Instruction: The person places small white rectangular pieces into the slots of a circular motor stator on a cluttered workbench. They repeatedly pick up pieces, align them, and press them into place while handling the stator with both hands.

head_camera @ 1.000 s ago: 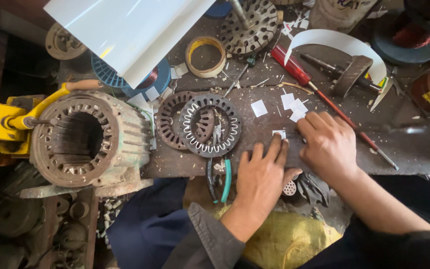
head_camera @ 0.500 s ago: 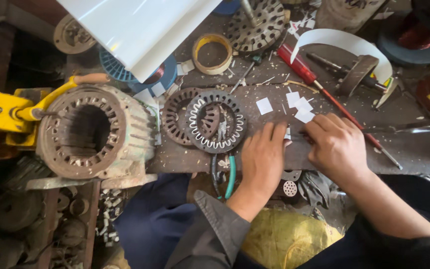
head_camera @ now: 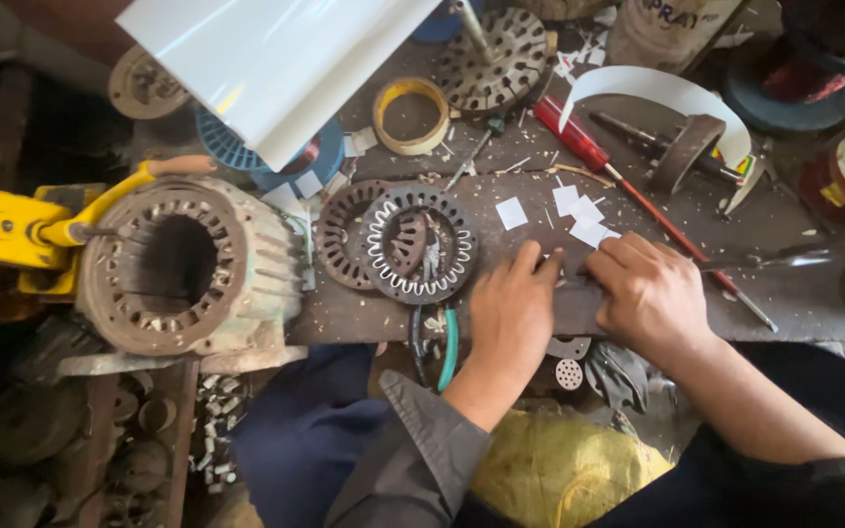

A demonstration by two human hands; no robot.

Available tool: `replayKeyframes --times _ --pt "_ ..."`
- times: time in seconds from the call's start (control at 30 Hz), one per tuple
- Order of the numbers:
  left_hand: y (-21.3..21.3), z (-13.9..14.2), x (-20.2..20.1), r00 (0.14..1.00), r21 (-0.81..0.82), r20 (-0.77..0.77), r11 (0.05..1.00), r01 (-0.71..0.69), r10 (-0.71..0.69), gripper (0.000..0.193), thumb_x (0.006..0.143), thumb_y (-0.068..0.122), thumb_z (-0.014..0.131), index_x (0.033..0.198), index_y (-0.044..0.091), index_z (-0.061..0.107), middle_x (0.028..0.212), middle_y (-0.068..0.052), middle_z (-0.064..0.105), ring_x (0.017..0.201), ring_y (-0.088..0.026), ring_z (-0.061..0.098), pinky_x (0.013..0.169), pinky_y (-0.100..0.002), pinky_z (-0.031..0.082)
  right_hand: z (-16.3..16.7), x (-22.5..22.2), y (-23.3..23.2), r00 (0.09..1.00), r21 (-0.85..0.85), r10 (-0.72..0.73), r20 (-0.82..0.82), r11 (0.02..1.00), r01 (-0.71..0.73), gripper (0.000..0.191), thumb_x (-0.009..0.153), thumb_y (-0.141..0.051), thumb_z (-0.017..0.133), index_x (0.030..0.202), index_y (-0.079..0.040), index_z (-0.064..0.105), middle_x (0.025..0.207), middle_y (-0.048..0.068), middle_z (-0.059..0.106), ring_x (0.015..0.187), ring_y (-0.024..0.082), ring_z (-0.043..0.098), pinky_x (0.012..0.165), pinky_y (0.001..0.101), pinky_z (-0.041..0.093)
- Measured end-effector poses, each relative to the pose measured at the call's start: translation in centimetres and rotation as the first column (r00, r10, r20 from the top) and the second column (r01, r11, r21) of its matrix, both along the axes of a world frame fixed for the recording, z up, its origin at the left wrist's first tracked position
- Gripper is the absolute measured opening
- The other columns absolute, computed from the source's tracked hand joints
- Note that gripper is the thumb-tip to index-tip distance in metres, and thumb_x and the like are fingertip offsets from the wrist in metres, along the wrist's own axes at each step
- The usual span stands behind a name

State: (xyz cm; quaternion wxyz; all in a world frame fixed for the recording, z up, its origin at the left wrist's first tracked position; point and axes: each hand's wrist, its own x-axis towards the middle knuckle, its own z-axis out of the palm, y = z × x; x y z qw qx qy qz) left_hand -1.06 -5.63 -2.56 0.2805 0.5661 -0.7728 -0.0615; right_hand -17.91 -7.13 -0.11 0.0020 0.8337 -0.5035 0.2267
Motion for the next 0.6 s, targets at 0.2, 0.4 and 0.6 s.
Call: replayKeyframes --times 0.2,0.4,0.6 --pt "-1.2 0.1 0.0 0.993 0.132 -0.116 0.991 -0.02 0.036 0.025 0.087 0.013 0.069 0.112 0.008 0.069 0.113 -0.014 0.061 0.084 -0.034 0.068 0.07 -0.046 0.054 0.8 -2.0 0.0 0.994 -0.017 0.02 -0.111 1.0 -0.022 0.03 0.06 -0.007 0.072 0.09 -0.009 0.071 0.096 0.006 0.07 0.095 0.026 0.068 0.084 0.0428 0.05" --pt "-1.4 0.8 -0.3 0.95 0.281 -0.306 0.959 0.021 0.069 0.026 0.09 0.014 0.074 0.112 0.006 0.062 0.109 -0.014 0.067 0.091 -0.037 0.07 0.074 -0.048 0.053 1.6 -2.7 -2.7 0.996 0.006 -0.009 -0.094 1.0 0.01 0.025 0.079 -0.011 0.076 0.104 -0.011 0.072 0.1 0.005 0.07 0.102 0.027 0.064 0.089 0.0431 0.047" --pt "-1.0 2.2 -0.3 0.723 0.025 -0.691 1.0 0.016 0.005 0.023 0.093 0.011 0.076 0.115 0.008 0.068 0.1 -0.013 0.071 0.089 -0.032 0.07 0.077 -0.04 0.055 2.2 -0.3 -2.0 1.0 -0.034 -0.024 -0.012 0.999 0.023 0.031 0.074 -0.007 0.069 0.106 -0.008 0.071 0.103 0.01 0.071 0.104 0.032 0.065 0.088 0.0451 0.05"
